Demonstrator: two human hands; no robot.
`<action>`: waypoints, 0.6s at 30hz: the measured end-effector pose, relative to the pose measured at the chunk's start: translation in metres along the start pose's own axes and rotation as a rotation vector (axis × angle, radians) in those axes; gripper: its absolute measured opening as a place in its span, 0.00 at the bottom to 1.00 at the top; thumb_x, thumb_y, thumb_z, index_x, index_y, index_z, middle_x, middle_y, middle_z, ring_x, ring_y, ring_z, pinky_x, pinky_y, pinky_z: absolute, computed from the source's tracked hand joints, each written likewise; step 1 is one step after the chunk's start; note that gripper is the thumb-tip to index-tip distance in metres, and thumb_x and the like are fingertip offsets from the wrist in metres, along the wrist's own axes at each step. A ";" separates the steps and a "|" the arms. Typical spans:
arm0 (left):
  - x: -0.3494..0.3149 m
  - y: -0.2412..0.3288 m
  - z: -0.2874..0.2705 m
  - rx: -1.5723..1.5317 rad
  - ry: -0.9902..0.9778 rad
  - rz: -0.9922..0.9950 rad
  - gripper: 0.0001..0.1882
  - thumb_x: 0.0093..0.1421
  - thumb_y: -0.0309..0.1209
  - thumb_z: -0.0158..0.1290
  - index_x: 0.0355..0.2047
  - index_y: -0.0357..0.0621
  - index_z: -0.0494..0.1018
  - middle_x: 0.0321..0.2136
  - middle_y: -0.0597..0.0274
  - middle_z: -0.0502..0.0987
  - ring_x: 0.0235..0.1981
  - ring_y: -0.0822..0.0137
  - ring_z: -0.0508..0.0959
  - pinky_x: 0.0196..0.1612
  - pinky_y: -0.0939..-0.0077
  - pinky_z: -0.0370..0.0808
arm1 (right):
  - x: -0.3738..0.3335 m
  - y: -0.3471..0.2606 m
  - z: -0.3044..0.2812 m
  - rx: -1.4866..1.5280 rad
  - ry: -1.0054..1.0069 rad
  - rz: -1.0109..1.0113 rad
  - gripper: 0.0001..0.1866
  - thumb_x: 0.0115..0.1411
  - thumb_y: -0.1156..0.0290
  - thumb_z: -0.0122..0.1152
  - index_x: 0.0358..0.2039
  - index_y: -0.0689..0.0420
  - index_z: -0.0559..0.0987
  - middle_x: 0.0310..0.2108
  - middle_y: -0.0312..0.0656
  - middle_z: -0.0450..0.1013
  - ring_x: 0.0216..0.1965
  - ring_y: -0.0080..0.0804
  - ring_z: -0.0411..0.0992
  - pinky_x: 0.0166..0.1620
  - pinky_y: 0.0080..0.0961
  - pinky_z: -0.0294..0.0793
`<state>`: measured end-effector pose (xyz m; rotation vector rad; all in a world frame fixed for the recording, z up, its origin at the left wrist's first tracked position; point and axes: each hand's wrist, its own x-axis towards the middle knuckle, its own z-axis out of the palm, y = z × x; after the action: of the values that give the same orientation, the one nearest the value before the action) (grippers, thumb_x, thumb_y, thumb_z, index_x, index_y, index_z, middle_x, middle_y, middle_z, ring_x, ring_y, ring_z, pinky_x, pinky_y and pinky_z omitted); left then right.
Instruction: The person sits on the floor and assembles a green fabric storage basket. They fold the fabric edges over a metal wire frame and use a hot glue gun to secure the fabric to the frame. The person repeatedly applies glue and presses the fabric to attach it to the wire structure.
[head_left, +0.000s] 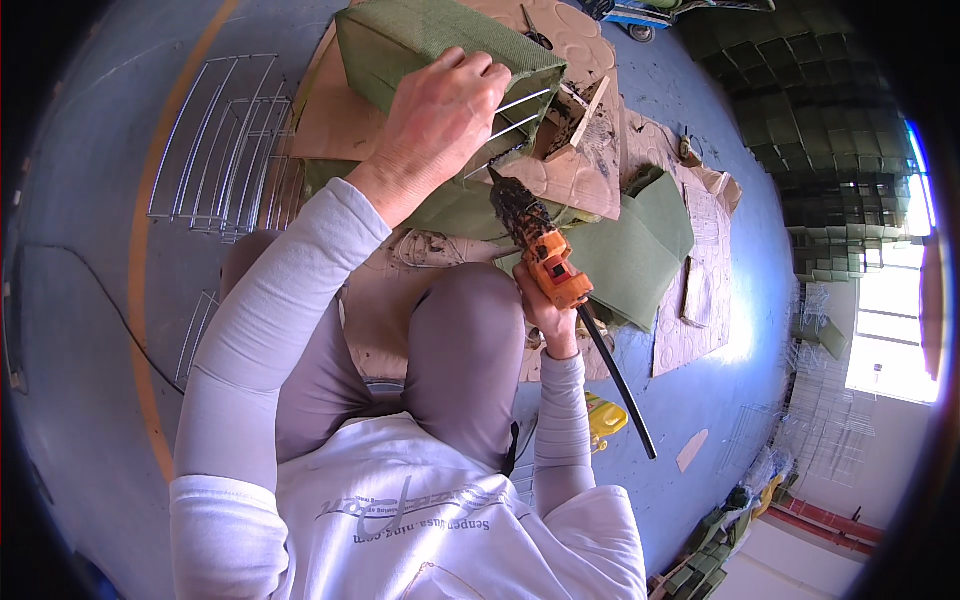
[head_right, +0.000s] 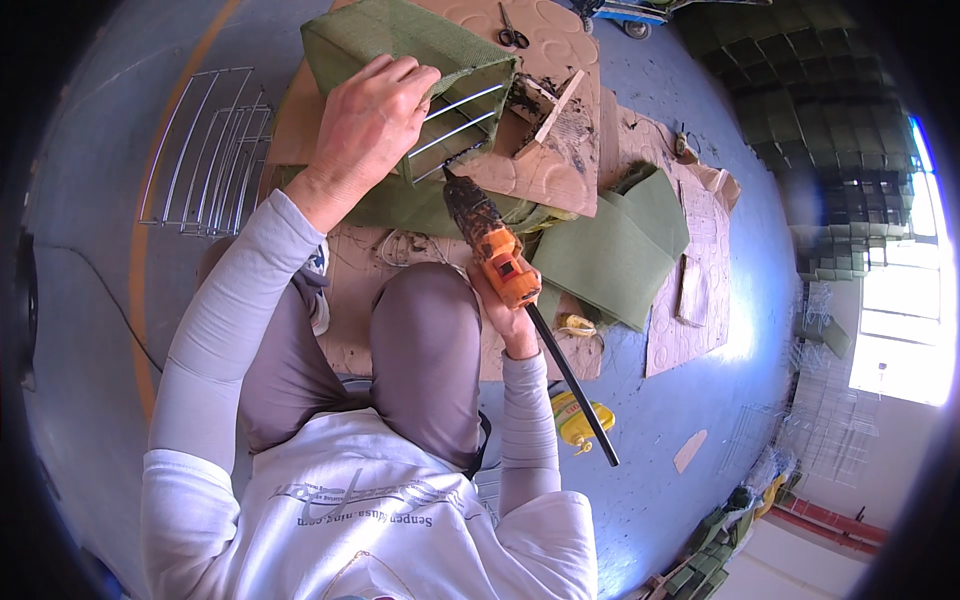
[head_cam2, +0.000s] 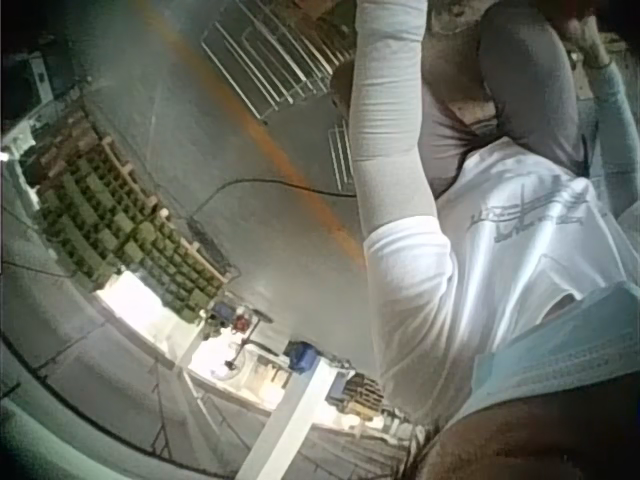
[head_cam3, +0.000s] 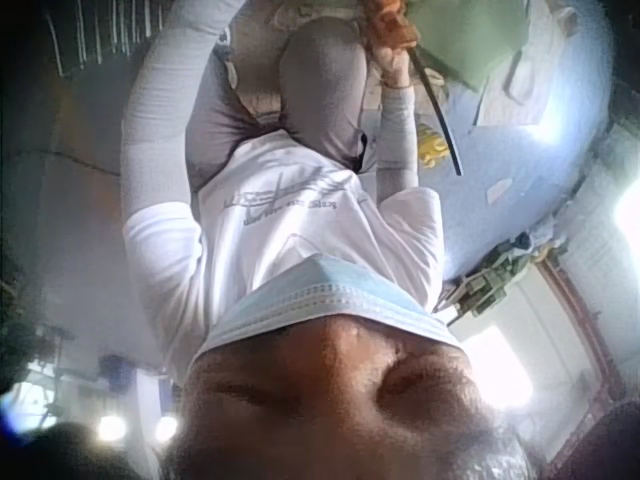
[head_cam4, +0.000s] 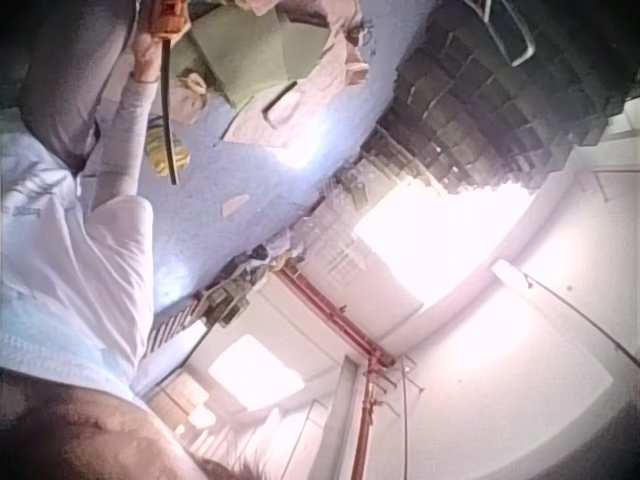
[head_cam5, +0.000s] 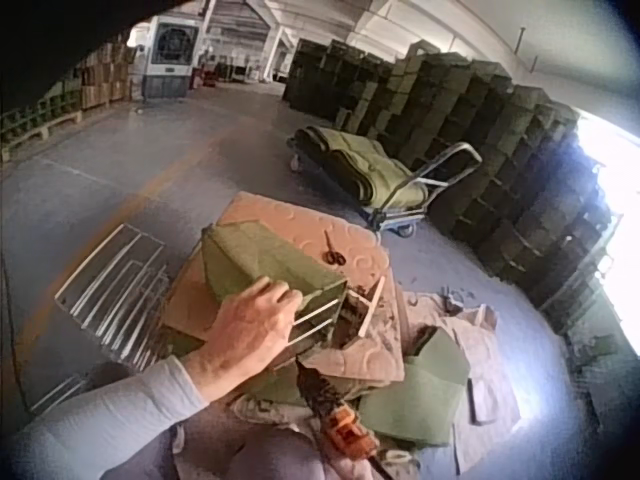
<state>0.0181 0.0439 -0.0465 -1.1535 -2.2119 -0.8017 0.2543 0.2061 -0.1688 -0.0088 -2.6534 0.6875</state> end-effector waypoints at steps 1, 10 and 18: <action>-0.001 0.000 0.000 -0.001 0.003 0.000 0.13 0.52 0.23 0.59 0.39 0.41 0.75 0.34 0.60 0.77 0.38 0.59 0.77 0.42 0.67 0.78 | 0.000 0.000 0.002 0.060 0.011 0.047 0.17 0.45 0.81 0.66 0.38 0.54 0.82 0.34 0.43 0.76 0.35 0.46 0.75 0.38 0.38 0.75; 0.000 0.000 0.001 -0.005 0.019 -0.002 0.12 0.52 0.23 0.59 0.39 0.41 0.76 0.33 0.60 0.77 0.38 0.59 0.77 0.41 0.66 0.78 | 0.000 -0.001 0.005 0.197 -0.016 0.129 0.17 0.47 0.81 0.66 0.40 0.54 0.82 0.38 0.44 0.77 0.39 0.47 0.75 0.41 0.38 0.75; -0.002 -0.002 0.000 0.016 0.036 0.001 0.11 0.53 0.23 0.59 0.39 0.41 0.76 0.32 0.61 0.78 0.37 0.59 0.78 0.41 0.67 0.78 | -0.003 0.006 0.006 0.113 -0.009 0.099 0.20 0.44 0.80 0.65 0.40 0.52 0.83 0.38 0.44 0.78 0.40 0.48 0.76 0.43 0.40 0.76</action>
<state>0.0173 0.0419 -0.0478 -1.1232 -2.1847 -0.7966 0.2538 0.2083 -0.1773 -0.1068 -2.6325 0.8709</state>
